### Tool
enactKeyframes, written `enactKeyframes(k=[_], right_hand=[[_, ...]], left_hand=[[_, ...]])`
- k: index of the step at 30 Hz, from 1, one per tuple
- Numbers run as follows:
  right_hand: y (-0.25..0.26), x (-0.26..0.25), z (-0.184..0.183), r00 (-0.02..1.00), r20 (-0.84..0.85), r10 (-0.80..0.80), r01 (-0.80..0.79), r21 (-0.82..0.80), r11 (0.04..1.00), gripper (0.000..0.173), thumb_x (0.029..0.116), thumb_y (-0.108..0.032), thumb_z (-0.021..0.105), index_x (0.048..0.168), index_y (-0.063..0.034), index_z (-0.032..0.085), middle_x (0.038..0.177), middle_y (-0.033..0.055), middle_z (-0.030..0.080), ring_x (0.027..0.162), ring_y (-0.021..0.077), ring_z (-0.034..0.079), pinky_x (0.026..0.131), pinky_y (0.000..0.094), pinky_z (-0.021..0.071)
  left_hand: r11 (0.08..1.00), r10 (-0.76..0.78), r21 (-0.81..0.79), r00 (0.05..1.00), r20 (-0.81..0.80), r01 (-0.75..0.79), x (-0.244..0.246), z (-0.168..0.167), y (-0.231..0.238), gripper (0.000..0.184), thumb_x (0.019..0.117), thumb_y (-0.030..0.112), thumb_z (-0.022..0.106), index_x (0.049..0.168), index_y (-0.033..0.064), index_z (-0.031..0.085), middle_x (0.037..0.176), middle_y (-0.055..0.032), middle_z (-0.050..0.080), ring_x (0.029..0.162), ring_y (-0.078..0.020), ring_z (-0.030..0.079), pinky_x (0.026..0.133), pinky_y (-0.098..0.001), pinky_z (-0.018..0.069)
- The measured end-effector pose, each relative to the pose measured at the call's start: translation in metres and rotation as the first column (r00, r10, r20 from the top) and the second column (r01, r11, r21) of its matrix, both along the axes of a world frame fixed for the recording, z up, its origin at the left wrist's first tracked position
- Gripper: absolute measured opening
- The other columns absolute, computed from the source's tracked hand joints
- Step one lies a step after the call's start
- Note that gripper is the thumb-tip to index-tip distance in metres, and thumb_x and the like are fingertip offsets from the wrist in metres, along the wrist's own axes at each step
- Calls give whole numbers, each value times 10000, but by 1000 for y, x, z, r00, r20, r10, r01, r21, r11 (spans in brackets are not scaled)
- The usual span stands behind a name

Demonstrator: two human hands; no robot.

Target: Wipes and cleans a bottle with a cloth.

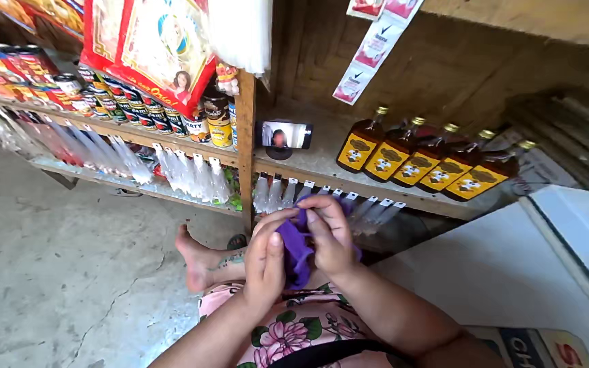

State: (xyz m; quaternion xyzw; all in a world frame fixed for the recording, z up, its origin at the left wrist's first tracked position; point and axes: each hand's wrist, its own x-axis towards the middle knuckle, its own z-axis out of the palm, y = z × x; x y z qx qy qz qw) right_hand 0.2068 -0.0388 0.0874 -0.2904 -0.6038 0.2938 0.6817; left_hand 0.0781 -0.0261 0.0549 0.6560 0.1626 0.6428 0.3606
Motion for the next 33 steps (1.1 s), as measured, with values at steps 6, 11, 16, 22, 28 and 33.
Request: enactKeyframes(k=[6, 11, 16, 22, 28, 33], right_hand=[[12, -18, -23, 993, -1, -120, 118, 159, 980, 274, 1090, -274, 463, 1346, -216, 541, 1132, -75, 632, 1058, 8, 613, 948, 241, 527], [12, -11, -58, 953, 146, -264, 232, 205, 951, 396, 1067, -374, 477, 1424, -202, 465, 1356, 6, 518, 1320, 89, 469, 1142, 322, 386], [-14, 3, -105, 899, 392, -197, 217, -7, 976, 675, 1008, -438, 578, 1392, 109, 480, 1358, 263, 570, 1316, 191, 534, 1137, 314, 410], [-14, 3, -104, 888, 434, -152, 222, -117, 968, 747, 742, -351, 869, 1266, 102, 590, 1182, 179, 701, 1136, 142, 664, 1010, 294, 527], [-11, 1, -84, 909, 417, 7, 142, -325, 935, 778, 666, -299, 918, 1300, 40, 621, 1244, 148, 686, 1189, 167, 631, 1058, 348, 494], [-5, 6, -82, 918, 381, 114, 17, -325, 946, 747, 698, -325, 918, 1287, 37, 633, 1236, 119, 696, 1179, 91, 628, 1061, 281, 487]], left_hand=[[993, 55, 109, 988, -144, -40, 3, -11, 5, 479, 1082, 451, 416, 1533, 290, 409, 1616, -35, 381, 1487, -227, 366, 1217, -453, 344], [990, 78, 134, 978, -194, -53, -6, -8, 13, 482, 1079, 434, 441, 1516, 229, 425, 1554, -53, 465, 1427, -198, 450, 1183, -424, 395], [985, 94, 161, 977, -190, -64, -11, -7, 19, 486, 1075, 454, 441, 1461, 160, 471, 1424, -61, 578, 1350, -151, 520, 1151, -382, 424], [964, 124, 258, 968, -220, -65, -13, 6, 25, 433, 1077, 455, 435, 1381, 165, 543, 1315, -31, 634, 1267, -117, 571, 1100, -335, 461], [969, 174, 213, 953, -247, -122, -9, 30, 31, 280, 936, 276, 729, 1099, 52, 691, 1045, -50, 709, 1013, -99, 666, 905, -279, 567], [984, -148, 65, 960, -239, 168, -16, 32, 46, 192, 889, 219, 770, 1045, 122, 714, 972, 58, 712, 913, -21, 662, 833, -223, 568]])
